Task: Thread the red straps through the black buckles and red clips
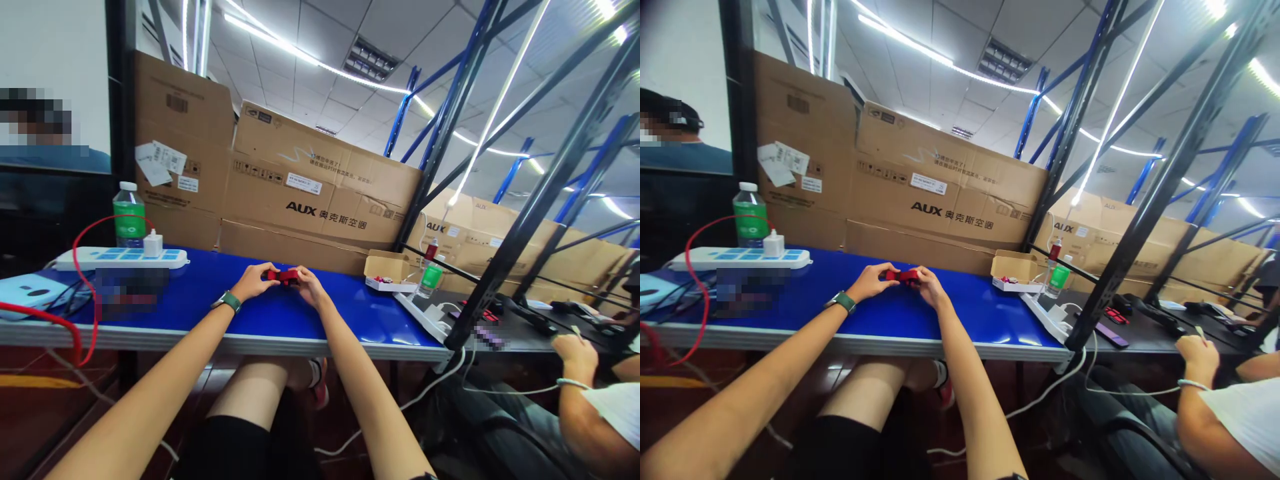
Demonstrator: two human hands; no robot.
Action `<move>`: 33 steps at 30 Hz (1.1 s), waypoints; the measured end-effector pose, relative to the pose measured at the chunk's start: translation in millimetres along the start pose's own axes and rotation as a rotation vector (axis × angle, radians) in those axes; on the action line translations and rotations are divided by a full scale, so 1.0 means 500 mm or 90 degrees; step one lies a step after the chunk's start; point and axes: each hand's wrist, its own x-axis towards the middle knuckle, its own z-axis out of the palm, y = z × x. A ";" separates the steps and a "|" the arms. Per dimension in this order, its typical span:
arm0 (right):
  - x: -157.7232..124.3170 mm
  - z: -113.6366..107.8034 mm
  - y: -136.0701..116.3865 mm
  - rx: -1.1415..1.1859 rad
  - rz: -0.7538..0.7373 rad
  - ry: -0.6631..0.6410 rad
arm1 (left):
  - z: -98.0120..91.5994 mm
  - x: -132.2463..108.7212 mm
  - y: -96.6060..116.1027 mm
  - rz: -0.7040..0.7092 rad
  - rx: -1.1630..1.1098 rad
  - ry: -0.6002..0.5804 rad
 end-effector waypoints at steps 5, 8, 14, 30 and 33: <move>0.005 -0.001 0.006 -0.154 0.034 0.082 | -0.007 -0.005 -0.005 0.047 0.074 -0.032; 0.009 -0.004 0.002 -0.122 -0.026 0.130 | -0.004 -0.007 -0.005 0.041 0.078 -0.044; 0.015 -0.022 -0.007 -0.059 -0.017 0.155 | -0.005 -0.006 -0.017 0.027 0.069 -0.063; -0.014 0.104 0.005 -0.880 -0.203 0.031 | 0.002 -0.002 -0.037 -0.015 0.092 -0.033; -0.012 0.089 0.011 -0.898 -0.199 0.029 | 0.004 -0.001 -0.036 -0.061 0.060 -0.015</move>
